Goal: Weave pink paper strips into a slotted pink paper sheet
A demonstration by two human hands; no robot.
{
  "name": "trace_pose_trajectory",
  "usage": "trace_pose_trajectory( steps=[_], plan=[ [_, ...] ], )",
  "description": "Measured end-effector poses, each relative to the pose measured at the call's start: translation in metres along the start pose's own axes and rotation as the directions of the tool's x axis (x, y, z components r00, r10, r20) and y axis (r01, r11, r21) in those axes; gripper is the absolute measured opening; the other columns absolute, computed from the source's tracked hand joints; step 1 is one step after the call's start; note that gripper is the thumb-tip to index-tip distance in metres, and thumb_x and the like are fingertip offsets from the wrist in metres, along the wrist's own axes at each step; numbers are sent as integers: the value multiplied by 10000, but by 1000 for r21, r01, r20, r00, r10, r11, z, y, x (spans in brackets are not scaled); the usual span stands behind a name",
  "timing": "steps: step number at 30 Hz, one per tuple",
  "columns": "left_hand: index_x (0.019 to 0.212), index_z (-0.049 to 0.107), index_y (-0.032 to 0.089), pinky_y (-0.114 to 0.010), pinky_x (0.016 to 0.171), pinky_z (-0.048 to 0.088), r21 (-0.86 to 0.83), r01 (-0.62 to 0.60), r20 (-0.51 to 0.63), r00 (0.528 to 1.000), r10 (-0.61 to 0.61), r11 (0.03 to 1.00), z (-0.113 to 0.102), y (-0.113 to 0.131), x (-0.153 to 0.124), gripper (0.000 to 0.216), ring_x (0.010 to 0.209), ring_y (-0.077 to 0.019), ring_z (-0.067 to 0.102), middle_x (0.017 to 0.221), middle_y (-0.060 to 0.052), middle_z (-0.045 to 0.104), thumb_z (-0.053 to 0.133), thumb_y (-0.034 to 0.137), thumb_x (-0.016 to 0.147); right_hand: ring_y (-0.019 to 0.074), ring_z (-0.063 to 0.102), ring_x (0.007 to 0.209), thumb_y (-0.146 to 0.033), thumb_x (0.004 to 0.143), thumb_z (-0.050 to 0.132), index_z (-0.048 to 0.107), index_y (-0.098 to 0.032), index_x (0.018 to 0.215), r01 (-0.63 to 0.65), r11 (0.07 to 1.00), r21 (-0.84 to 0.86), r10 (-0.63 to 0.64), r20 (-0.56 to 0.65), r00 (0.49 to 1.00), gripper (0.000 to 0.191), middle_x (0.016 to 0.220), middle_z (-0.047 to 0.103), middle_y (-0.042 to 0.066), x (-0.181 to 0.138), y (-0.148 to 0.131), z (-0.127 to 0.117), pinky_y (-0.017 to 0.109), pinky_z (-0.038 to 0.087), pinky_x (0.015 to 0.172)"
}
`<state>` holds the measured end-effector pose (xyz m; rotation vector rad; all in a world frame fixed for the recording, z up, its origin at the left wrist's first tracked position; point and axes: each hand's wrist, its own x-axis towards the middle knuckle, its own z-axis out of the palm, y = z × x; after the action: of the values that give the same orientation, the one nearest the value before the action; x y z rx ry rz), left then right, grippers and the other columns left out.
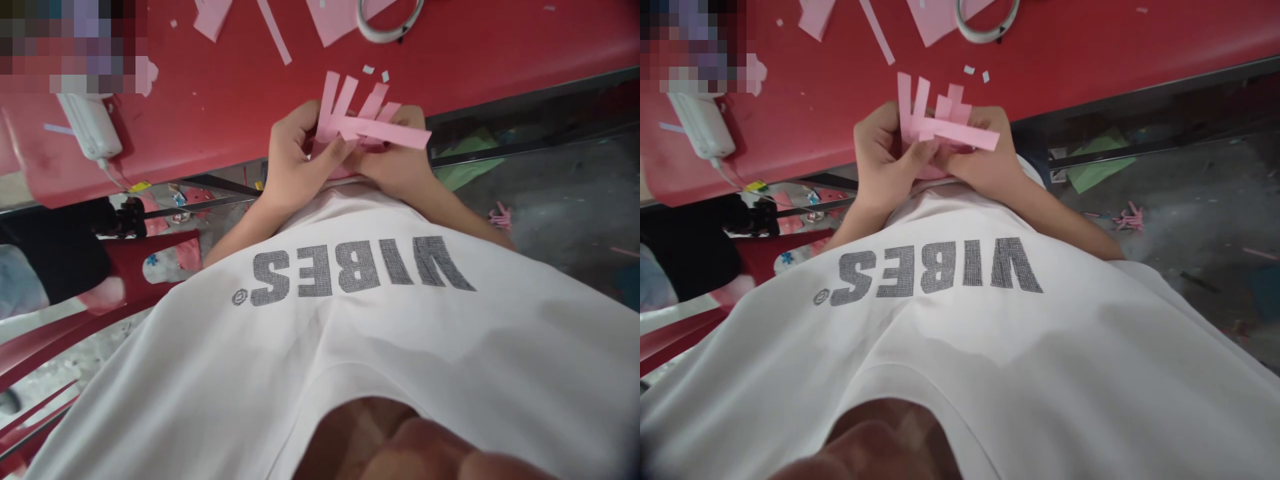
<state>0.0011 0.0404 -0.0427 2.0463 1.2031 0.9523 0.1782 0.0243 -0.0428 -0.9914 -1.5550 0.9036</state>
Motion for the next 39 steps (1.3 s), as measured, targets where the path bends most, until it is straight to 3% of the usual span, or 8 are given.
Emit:
trace_pose_trajectory(
  steps=[5, 8, 10, 14, 19, 23, 29, 39],
  plan=[
    [1010, 571, 363, -482, 762, 546, -194, 2, 9, 1000, 0, 981, 3, -15, 13, 670, 862, -222, 600, 983, 7, 702, 304, 937, 792, 151, 582, 757, -616, 770, 753, 648, -228, 935, 6, 998, 64, -8, 34, 999, 434, 885, 647, 3, 1, 0, 0, 308, 504, 682],
    [993, 585, 356, -495, 767, 554, -223, 50, -11, 999, -53, 974, 2, -13, 15, 617, 871, -227, 611, 965, 9, 708, 379, 907, 806, 160, 553, 832, -733, 764, 655, 534, -237, 1115, 82, 994, 71, -74, -117, 990, 620, 1024, 572, 35, 7, -1, -3, 301, 489, 708],
    [1015, 577, 355, -515, 783, 546, -236, 53, 36, 998, -46, 970, 4, -15, 15, 653, 894, -239, 610, 996, 7, 713, 356, 926, 788, 174, 550, 870, -697, 850, 552, 509, -214, 1161, 164, 985, 56, -148, -227, 963, 577, 1055, 548, 64, 13, -3, -7, 319, 480, 752],
    [1126, 515, 377, -539, 875, 530, -239, 65, 101, 994, -41, 969, 12, -27, 14, 713, 1008, -251, 602, 1168, 25, 707, 249, 942, 782, 163, 535, 796, -481, 944, 549, 603, -186, 1009, 226, 964, -142, -255, -242, 936, 307, 906, 576, 56, 20, -13, -17, 323, 443, 729],
    [1213, 466, 383, -541, 880, 524, -271, 30, 137, 991, 8, 962, 13, -31, 14, 730, 1084, -266, 609, 1304, 30, 668, 171, 914, 808, 154, 548, 778, -397, 921, 594, 616, -180, 1015, 255, 932, -259, -317, -239, 918, 237, 918, 589, 51, 18, -25, -23, 321, 455, 714],
    [1157, 537, 381, -538, 840, 518, -267, 33, 109, 994, -4, 963, 8, -27, 14, 742, 992, -265, 598, 1139, 17, 704, 185, 926, 798, 167, 524, 747, -334, 894, 611, 657, -189, 850, 278, 895, -349, -363, -206, 909, 159, 813, 614, 52, 18, -32, -25, 336, 444, 717],
    [811, 594, 324, -455, 702, 492, -278, 104, 4, 994, -107, 955, 4, -19, 14, 666, 761, -192, 488, 794, -7, 615, 324, 933, 799, 179, 584, 790, -210, 834, 662, 695, -179, 855, 288, 896, -337, -343, -115, 932, 50, 808, 665, 51, 20, -37, -26, 335, 474, 742],
    [887, 719, 246, -314, 605, 380, -573, 8, -25, 999, -27, 820, -7, 4, 12, 350, 686, -169, 500, 773, -35, 619, 608, 574, 939, 207, 646, 889, -156, 742, 755, 686, -178, 858, 290, 868, -403, -333, -39, 942, 136, 889, 696, 15, 23, -28, -28, 365, 517, 839]
  ],
)
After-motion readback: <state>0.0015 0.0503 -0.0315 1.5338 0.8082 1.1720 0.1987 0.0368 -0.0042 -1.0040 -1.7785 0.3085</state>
